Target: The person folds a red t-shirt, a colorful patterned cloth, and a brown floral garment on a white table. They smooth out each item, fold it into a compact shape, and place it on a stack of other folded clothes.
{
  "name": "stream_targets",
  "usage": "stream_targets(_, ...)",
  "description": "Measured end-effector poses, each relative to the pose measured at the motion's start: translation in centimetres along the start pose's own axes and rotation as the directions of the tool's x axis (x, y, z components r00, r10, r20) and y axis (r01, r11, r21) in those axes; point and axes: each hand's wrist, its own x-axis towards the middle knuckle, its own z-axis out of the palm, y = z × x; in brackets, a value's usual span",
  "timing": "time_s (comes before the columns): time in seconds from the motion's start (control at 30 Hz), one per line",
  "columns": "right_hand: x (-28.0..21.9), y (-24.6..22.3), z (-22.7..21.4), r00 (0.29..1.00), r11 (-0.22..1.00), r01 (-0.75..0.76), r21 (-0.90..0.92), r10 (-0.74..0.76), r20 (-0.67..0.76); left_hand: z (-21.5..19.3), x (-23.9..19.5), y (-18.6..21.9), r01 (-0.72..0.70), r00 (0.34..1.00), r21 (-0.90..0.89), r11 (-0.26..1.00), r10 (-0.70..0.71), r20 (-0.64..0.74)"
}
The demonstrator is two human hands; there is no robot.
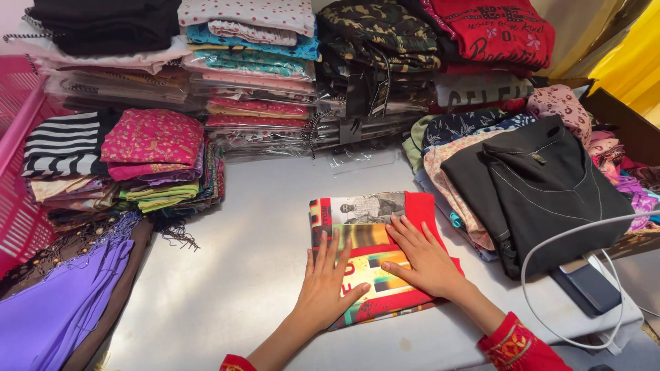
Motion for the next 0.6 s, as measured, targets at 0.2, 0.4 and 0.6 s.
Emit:
stream_targets(0.2, -0.3, -0.5, -0.6, 1.0, 0.998, -0.019, 0.06, 0.021, -0.022, -1.4, 0.8, -3.9, 0.389, 0.74, -0.921, -0.011, -0.592, 0.319)
stream_targets(0.4, -1.5, -0.3, -2.3, 0.925, 0.814, 0.112, 0.571, 0.125, -0.36, 0.3, 2.0, -7.7, 0.57, 0.755, -0.813, 0.118, -0.466, 0.461)
stream_targets(0.6, -2.3, 1.0, -2.7, 0.761, 0.818, 0.179, 0.547, 0.237, -0.603, -1.3, 3.7, -2.9, 0.518, 0.793, -0.815, 0.26, -0.502, 0.344)
